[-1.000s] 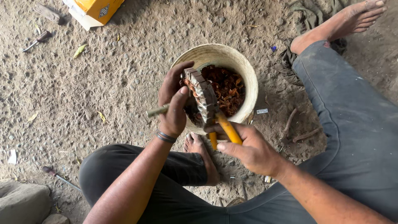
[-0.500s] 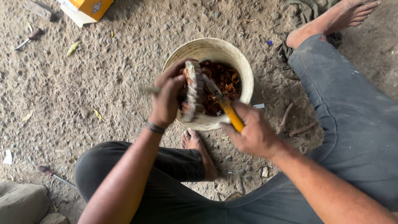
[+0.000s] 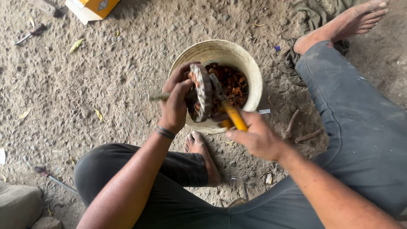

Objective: The person uses pliers and hands to remove copper wiring and disassemble the metal components of a fan or motor stator over a bucket.

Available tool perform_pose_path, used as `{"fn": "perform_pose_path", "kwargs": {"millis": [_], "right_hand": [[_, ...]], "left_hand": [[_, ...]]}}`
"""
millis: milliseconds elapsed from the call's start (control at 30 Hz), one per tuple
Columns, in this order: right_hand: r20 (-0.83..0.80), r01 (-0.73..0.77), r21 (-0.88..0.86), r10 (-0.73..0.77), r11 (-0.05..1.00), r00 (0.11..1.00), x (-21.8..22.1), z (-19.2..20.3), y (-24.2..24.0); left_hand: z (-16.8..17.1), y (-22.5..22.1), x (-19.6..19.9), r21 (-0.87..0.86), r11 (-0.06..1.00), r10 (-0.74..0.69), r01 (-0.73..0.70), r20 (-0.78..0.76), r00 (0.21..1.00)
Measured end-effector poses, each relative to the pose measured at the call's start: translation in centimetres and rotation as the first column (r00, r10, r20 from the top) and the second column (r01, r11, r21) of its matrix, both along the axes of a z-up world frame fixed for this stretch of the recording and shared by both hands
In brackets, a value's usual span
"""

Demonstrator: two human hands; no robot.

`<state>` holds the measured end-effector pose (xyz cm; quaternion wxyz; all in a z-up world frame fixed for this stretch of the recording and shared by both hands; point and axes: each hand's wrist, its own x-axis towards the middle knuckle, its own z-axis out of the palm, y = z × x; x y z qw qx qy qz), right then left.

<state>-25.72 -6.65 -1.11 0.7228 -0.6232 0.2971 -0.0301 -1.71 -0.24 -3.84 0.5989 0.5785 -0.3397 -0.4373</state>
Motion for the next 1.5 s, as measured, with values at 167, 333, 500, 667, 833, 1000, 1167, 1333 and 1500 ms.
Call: {"fn": "perform_pose_path", "kwargs": {"millis": [167,333,500,667,833,1000,1167,1333,1500], "right_hand": [[0.232,0.09,0.105,-0.113,0.99,0.966,0.2,1.1,1.0],[0.062,0.033,-0.006,-0.033,0.999,0.998,-0.4,1.3,2.1],[0.142,-0.009,-0.322,0.058,0.947,0.988,-0.9,1.2,-0.1],[0.02,-0.149,-0.51,0.185,0.847,0.983,-2.1,1.6,-3.5],[-0.241,-0.173,-0.712,-0.005,0.681,0.971,-2.5,0.8,-4.0],[-0.545,-0.461,-0.792,-0.122,0.399,0.83,-3.3,2.4,-4.3],[-0.618,-0.476,-0.689,-0.101,0.546,0.779,-3.6,3.2,-4.7],[-0.507,-0.178,-0.112,0.098,0.978,0.856,-2.6,4.1,-4.3],[-0.273,-0.209,0.039,0.212,0.977,0.938,-1.7,4.0,-2.4]], "left_hand": [[1.8,-0.3,-1.2,-0.111,0.994,0.029,0.022,0.437,0.899],[2.3,0.0,-1.6,-0.207,0.978,0.062,0.031,0.427,0.902],[0.8,-0.6,2.5,0.29,0.929,-0.183,0.231,-0.185,0.966],[0.9,0.1,5.3,0.338,0.888,-0.166,0.311,-0.395,0.904],[1.1,-0.4,3.7,0.159,0.981,-0.023,0.114,-0.483,0.875],[2.3,-1.2,3.6,0.165,0.986,0.048,0.018,-0.39,0.92],[2.5,-1.1,2.8,0.13,0.991,0.019,0.042,-0.437,0.899],[3.3,-1.2,2.6,-0.036,0.986,-0.158,0.162,-0.512,0.844],[4.2,-1.2,2.1,-0.089,0.951,-0.3,0.295,-0.485,0.821]]}}
